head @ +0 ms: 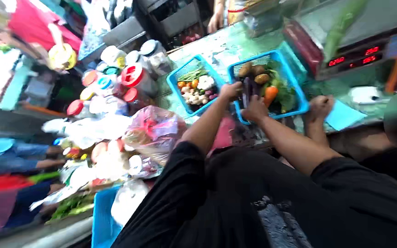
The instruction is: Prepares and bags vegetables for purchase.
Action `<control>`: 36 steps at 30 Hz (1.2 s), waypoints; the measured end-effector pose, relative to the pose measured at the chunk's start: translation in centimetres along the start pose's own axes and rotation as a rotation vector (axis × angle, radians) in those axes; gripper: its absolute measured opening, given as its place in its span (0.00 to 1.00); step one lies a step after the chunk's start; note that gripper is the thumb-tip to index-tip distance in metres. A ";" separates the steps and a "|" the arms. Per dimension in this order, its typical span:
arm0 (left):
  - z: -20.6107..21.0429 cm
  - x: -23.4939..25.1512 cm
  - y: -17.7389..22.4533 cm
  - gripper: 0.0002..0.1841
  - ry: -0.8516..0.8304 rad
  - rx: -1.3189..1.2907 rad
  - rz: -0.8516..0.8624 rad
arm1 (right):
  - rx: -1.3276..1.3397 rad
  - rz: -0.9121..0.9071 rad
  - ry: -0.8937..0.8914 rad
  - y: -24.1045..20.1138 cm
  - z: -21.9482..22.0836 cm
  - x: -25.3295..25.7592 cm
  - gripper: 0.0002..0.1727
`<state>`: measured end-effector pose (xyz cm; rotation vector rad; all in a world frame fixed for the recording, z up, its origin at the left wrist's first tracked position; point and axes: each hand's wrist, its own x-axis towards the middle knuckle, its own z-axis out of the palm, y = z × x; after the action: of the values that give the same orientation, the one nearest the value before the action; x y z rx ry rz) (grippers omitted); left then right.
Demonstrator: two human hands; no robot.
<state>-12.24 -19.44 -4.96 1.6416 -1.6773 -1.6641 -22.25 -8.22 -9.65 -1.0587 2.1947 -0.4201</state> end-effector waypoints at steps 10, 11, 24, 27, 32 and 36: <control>-1.7 -11.6 -9.9 0.13 -0.144 -0.667 -0.018 | -0.201 0.075 0.022 -1.5 0.6 2.9 0.51; -1.4 -12.3 -10.3 0.13 -0.141 -0.680 -0.021 | -0.188 0.084 0.030 -1.2 0.7 3.2 0.51; 0.3 -13.3 -4.4 0.20 0.105 -0.149 0.335 | 1.291 -0.056 -0.302 1.5 -6.5 -4.0 0.36; 3.3 -12.6 -2.3 0.23 0.138 0.156 0.478 | 1.623 -0.188 -0.403 1.0 -5.8 -6.2 0.32; 3.8 -12.4 0.8 0.25 0.047 0.445 0.623 | 1.781 -0.114 -0.540 2.3 -8.6 -6.3 0.16; 4.7 -13.2 4.0 0.23 -0.016 0.590 0.821 | 1.698 -0.292 -0.512 3.6 -12.8 -7.3 0.09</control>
<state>-13.69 -7.56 3.40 0.8503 -2.5228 -0.8228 -29.70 -0.20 0.82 -0.3414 0.6291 -1.5130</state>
